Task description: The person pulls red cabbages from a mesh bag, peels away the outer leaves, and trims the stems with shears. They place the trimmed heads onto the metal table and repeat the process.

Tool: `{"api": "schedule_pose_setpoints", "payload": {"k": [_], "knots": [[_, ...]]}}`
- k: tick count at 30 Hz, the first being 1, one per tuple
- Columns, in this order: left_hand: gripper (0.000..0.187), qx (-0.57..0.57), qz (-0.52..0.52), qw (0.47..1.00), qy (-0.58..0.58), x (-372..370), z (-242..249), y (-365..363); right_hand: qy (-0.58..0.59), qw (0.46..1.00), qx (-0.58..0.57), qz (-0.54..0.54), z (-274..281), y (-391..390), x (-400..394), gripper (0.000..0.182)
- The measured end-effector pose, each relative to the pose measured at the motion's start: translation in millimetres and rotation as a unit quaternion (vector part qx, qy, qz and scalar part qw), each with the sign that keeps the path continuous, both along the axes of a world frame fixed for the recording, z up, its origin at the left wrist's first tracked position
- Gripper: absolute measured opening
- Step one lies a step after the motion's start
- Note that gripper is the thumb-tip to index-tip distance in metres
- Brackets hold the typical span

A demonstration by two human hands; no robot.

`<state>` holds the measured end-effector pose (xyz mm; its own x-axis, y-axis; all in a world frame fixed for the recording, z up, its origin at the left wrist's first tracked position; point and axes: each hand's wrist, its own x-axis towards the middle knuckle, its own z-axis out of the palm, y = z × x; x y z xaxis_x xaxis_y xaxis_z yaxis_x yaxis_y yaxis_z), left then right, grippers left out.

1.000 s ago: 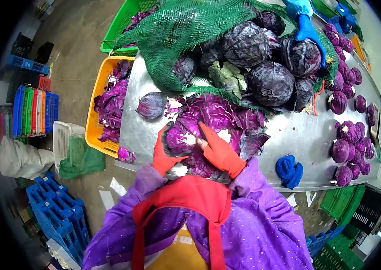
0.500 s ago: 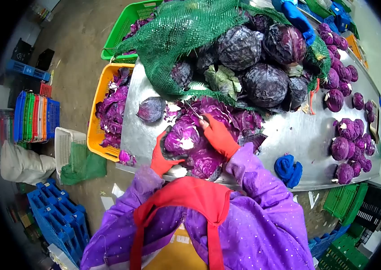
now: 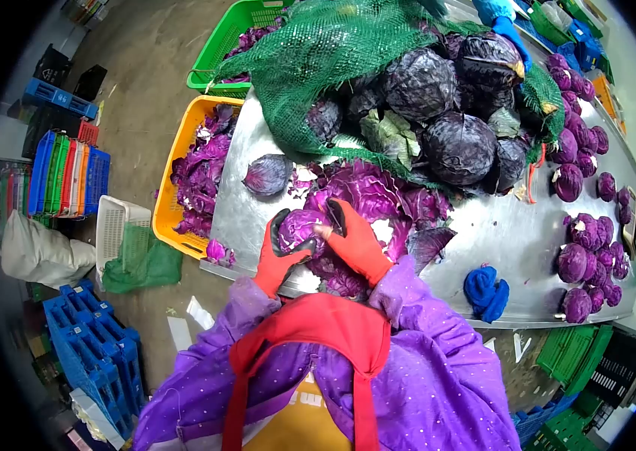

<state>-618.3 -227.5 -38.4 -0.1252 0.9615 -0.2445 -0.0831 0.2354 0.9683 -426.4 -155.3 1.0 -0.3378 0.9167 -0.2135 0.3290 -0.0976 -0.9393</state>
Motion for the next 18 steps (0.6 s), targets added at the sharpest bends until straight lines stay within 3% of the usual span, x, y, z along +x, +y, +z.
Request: {"api": "schedule_pose_setpoints", "payload": {"k": [1,4,7,8,9,10,14,18], "knots": [[0.101,0.000,-0.003,1.000,0.005,-1.0,-2.8,-0.4,0.007,1.000,-0.018,-0.010,-4.7,1.5,-1.4,0.061],[0.100,0.025,0.004,0.998,0.055,4.9,2.1,-0.5,0.004,0.998,0.068,0.014,-11.3,-1.8,2.0,0.050],[0.095,0.039,-0.009,0.994,0.098,7.2,2.0,2.5,-0.070,0.991,0.116,-0.010,-29.8,1.9,-1.6,0.044],[0.094,0.048,-0.027,0.992,0.118,6.7,7.5,-0.5,-0.102,0.993,0.039,-0.045,-34.8,14.6,-1.6,0.038],[0.092,0.060,-0.045,0.987,0.141,4.2,11.8,-0.8,-0.113,0.987,0.100,-0.063,-47.6,20.0,-3.0,0.034],[0.094,0.096,-0.050,0.988,0.111,0.5,10.6,-2.1,-0.087,0.989,0.111,-0.053,-57.0,26.8,-1.1,0.033],[0.095,0.035,-0.051,0.992,-0.106,-27.9,3.2,-0.6,-0.002,0.998,0.044,-0.038,-33.4,23.3,3.8,0.022],[0.076,-0.006,-0.037,0.950,-0.310,-38.3,24.5,-16.5,0.052,0.994,0.046,-0.087,2.3,24.9,9.9,0.024]]}}
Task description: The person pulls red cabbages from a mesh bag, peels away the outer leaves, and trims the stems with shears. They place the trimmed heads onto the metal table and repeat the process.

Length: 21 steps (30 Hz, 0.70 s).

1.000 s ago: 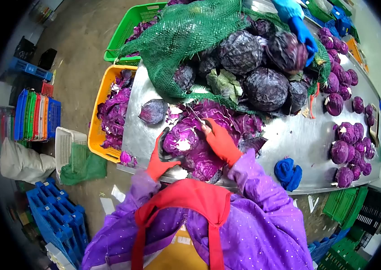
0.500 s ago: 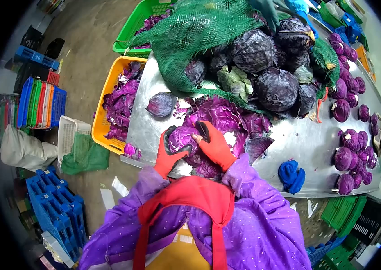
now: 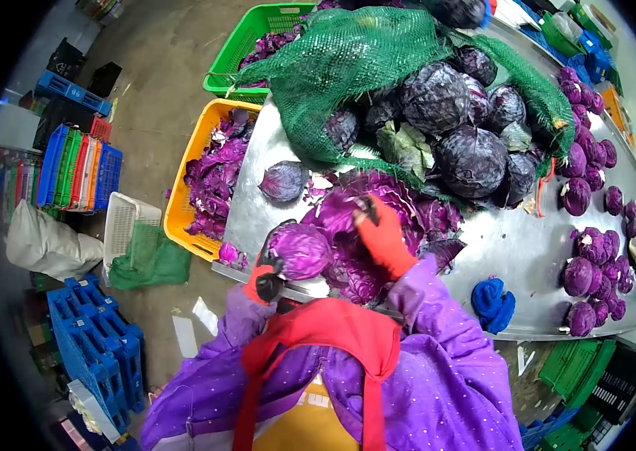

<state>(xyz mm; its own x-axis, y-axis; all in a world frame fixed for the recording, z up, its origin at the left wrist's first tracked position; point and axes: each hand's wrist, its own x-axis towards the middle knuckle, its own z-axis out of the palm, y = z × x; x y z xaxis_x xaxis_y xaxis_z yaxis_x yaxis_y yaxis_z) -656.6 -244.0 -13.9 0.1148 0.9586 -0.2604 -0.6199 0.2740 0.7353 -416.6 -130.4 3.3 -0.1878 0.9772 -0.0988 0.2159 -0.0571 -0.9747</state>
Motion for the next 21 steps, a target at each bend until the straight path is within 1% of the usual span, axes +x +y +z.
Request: {"api": "schedule_pose_setpoints", "payload": {"k": [1,2,3,4,5,7,8,9,11,12,13,14,15,16,17,19,20,21], "knots": [[0.074,-0.006,0.013,0.997,-0.071,0.0,2.2,-7.6,0.003,1.000,0.010,-0.022,13.4,6.1,6.4,0.024],[0.078,-0.036,0.030,0.993,-0.106,-8.3,-28.8,-21.5,0.004,1.000,-0.013,-0.013,8.3,13.4,21.1,0.024],[0.082,-0.025,0.027,0.980,-0.197,-5.7,-19.2,-19.8,0.005,0.999,-0.034,-0.003,12.2,21.1,30.0,0.024],[0.083,-0.021,0.033,0.977,-0.211,-3.0,-10.7,-14.8,-0.099,0.995,-0.016,0.012,22.3,22.2,38.1,0.030],[0.084,-0.019,0.039,0.974,-0.224,-0.7,-5.8,-10.6,-0.120,0.992,0.034,0.004,33.6,20.4,34.8,0.043],[0.077,-0.010,0.044,0.964,-0.262,2.1,-7.0,-3.4,-0.160,0.975,0.155,-0.004,32.3,12.3,34.2,0.056],[0.073,-0.005,0.044,0.958,-0.283,4.2,-9.0,0.6,-0.125,0.979,0.164,0.000,44.0,4.4,28.0,0.060],[0.069,0.003,0.051,0.973,-0.225,6.3,-12.5,2.3,-0.040,0.995,0.089,0.016,60.0,-5.2,19.0,0.054],[0.060,0.014,0.057,0.993,-0.105,10.9,-18.7,1.9,0.009,0.998,-0.042,0.053,85.6,-20.9,4.6,0.050],[0.054,0.026,0.110,0.989,-0.099,18.4,-10.1,1.1,0.031,0.996,-0.058,0.061,85.3,-26.7,-3.8,0.049],[0.065,-0.001,0.137,0.990,-0.033,23.3,-12.2,4.4,0.051,0.994,-0.074,0.069,83.1,-31.6,-12.0,0.049],[0.070,0.061,0.146,0.984,0.083,30.7,-3.0,12.6,0.077,0.992,-0.078,0.062,73.5,-35.7,-20.7,0.051],[0.074,0.097,0.154,0.972,0.150,35.4,-3.7,16.3,0.022,0.997,-0.070,0.037,71.3,-40.4,-27.8,0.051],[0.078,0.130,0.166,0.953,0.217,40.2,-4.3,19.9,-0.007,0.997,-0.066,0.036,69.5,-40.7,-31.1,0.051],[0.078,0.146,0.187,0.942,0.239,42.4,-2.0,21.1,-0.036,0.997,-0.063,0.037,68.6,-41.3,-32.4,0.051],[0.077,0.177,0.227,0.915,0.284,43.9,4.8,22.8,-0.020,0.997,-0.051,0.047,69.0,-41.6,-32.1,0.050],[0.089,0.131,0.256,0.928,0.236,43.1,3.5,21.8,-0.012,0.998,-0.044,0.052,69.3,-41.6,-32.0,0.050],[0.089,0.139,0.260,0.922,0.251,41.3,4.1,22.0,0.013,0.997,-0.048,0.053,67.3,-42.8,-32.2,0.048]]}}
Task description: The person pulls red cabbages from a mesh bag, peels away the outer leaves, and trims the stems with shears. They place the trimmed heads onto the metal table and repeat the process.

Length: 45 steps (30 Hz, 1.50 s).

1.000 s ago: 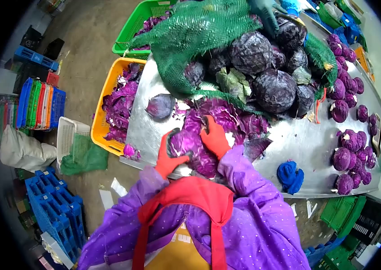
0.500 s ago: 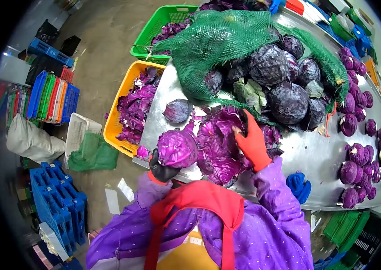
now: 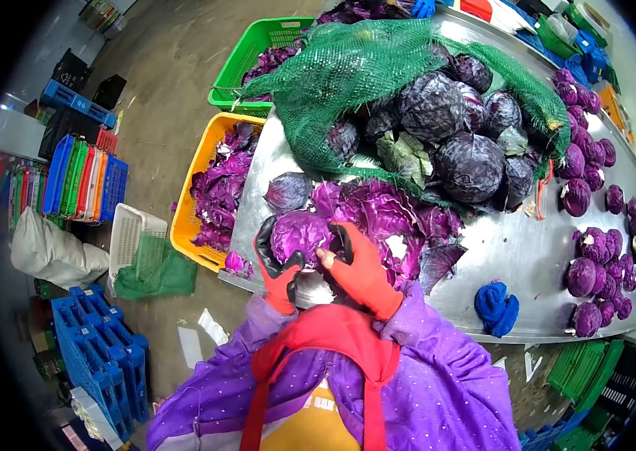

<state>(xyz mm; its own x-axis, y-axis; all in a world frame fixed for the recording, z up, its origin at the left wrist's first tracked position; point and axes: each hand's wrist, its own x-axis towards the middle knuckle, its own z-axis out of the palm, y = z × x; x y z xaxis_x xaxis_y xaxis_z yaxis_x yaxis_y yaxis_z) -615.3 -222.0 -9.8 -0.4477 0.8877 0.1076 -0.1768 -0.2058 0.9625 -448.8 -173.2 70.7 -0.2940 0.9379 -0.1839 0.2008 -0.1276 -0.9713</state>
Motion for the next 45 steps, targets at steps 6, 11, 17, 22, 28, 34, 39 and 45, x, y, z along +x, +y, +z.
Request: {"api": "schedule_pose_setpoints", "payload": {"k": [6,11,17,22,28,34,39,45], "knots": [[0.091,0.016,0.036,0.998,0.051,-3.6,1.3,3.2,0.027,0.999,0.019,0.008,-3.2,-1.2,0.0,0.041],[0.096,0.060,0.061,0.983,0.161,-4.8,10.5,7.4,0.131,0.985,-0.110,-0.030,-5.5,5.2,-3.7,0.036],[0.090,0.036,0.059,0.995,0.070,-5.5,17.3,7.4,0.198,0.964,-0.173,-0.024,-26.6,8.9,4.7,0.033],[0.065,-0.007,0.025,0.990,-0.138,6.0,6.6,-1.1,0.184,0.974,-0.136,0.003,-15.9,5.9,13.0,0.035],[0.070,-0.093,-0.059,0.849,-0.516,-15.9,-7.5,1.6,0.020,1.000,0.000,0.009,-10.6,27.6,39.4,0.032],[0.054,-0.115,-0.202,0.890,-0.392,-12.0,0.1,-5.4,0.159,0.980,-0.089,0.080,13.6,25.0,25.0,0.058],[0.062,-0.127,-0.251,0.777,-0.564,-14.6,9.9,-2.8,0.186,0.968,-0.116,0.123,17.6,18.0,6.6,0.063],[0.075,-0.116,-0.341,0.700,-0.617,-41.7,14.3,-13.7,0.125,0.979,-0.063,0.145,12.8,7.1,11.0,0.065]]}}
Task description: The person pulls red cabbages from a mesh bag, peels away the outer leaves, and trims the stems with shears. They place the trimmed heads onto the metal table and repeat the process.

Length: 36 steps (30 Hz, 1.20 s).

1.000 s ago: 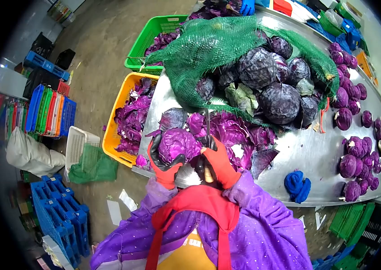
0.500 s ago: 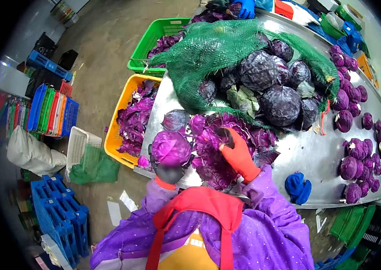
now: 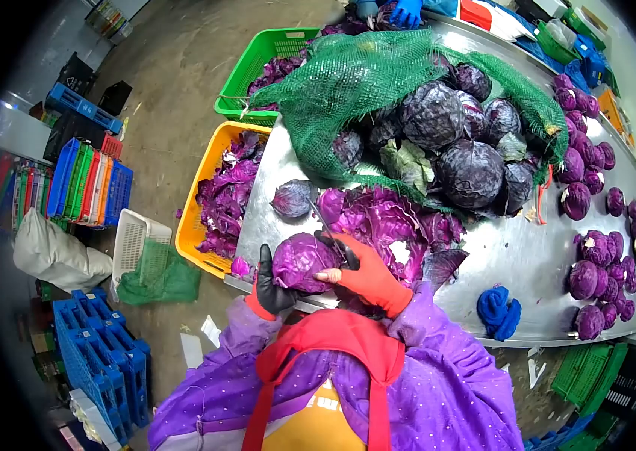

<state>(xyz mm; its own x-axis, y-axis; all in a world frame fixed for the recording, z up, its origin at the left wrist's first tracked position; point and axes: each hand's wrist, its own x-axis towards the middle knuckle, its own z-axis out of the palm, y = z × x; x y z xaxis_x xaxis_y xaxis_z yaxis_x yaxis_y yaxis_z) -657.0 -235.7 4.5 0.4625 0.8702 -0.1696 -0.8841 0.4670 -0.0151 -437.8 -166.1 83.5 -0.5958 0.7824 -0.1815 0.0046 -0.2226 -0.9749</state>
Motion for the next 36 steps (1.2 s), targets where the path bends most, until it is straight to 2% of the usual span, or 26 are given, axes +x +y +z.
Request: {"api": "schedule_pose_setpoints", "payload": {"k": [1,3,4,5,7,13,14,17,18,23,24,25,27,30,31,33,34,36], "knots": [[0.072,-0.009,0.022,0.999,0.030,-2.0,-11.0,-3.5,0.012,1.000,0.006,-0.003,-0.3,0.6,-0.7,0.064],[0.066,0.038,0.093,0.968,0.230,0.9,-5.5,-7.9,0.034,0.999,0.015,-0.012,-0.7,-1.2,-0.6,0.062],[0.063,0.059,0.127,0.936,0.323,5.6,-2.8,-11.5,0.069,0.995,-0.068,-0.007,5.9,2.7,2.9,0.058],[0.058,0.087,0.133,0.922,0.353,10.4,15.9,-4.7,0.042,0.999,0.003,-0.012,2.4,3.4,3.9,0.053],[0.066,0.126,0.158,0.871,0.448,12.3,21.4,3.4,-0.022,0.991,0.123,-0.038,-7.2,4.4,1.9,0.049],[0.089,0.201,0.184,0.790,0.549,6.7,18.1,13.5,-0.152,0.945,0.266,-0.119,-3.3,-0.6,-3.3,0.035],[0.094,0.206,0.168,0.801,0.537,7.4,24.7,13.2,-0.138,0.935,0.284,-0.161,-10.6,-0.4,-6.3,0.026],[0.100,0.177,0.140,0.839,0.495,15.5,25.1,9.7,-0.124,0.960,0.181,-0.172,-23.1,9.7,-0.1,0.020],[0.094,0.188,0.101,0.863,0.459,17.0,17.8,6.0,-0.126,0.962,0.170,-0.174,-29.7,12.7,1.9,0.017],[0.073,0.095,0.137,0.933,0.318,29.9,-10.9,-2.1,-0.034,0.982,0.043,-0.178,-21.5,13.3,11.4,0.020],[0.056,0.060,0.127,0.963,0.231,32.0,-14.9,0.5,-0.026,0.982,0.039,-0.184,-18.7,13.4,10.5,0.020],[0.053,0.017,0.152,0.973,0.174,36.1,-18.3,4.2,-0.017,0.981,0.035,-0.189,-17.4,13.7,10.3,0.021],[0.061,-0.007,0.114,0.985,0.131,36.8,-23.6,12.7,-0.034,0.984,0.042,-0.169,-21.6,7.6,7.1,0.021],[0.066,-0.029,0.101,0.973,0.206,39.8,-32.9,15.1,-0.004,0.982,-0.067,-0.176,-12.6,7.4,10.2,0.019],[0.064,-0.030,0.084,0.985,0.146,37.6,-33.8,13.3,0.004,0.977,-0.114,-0.181,-1.5,10.5,16.1,0.018],[0.060,-0.030,0.047,0.998,0.025,28.1,-30.9,11.1,0.017,0.970,-0.098,-0.220,-16.7,25.0,34.5,0.015],[0.066,0.000,0.032,0.999,-0.011,23.5,-30.4,8.3,-0.023,0.971,-0.060,-0.230,-22.0,34.2,48.9,0.016],[0.067,-0.013,0.029,0.999,0.023,23.2,-23.5,7.6,-0.124,0.971,0.004,-0.206,-19.5,42.7,58.5,0.018]]}}
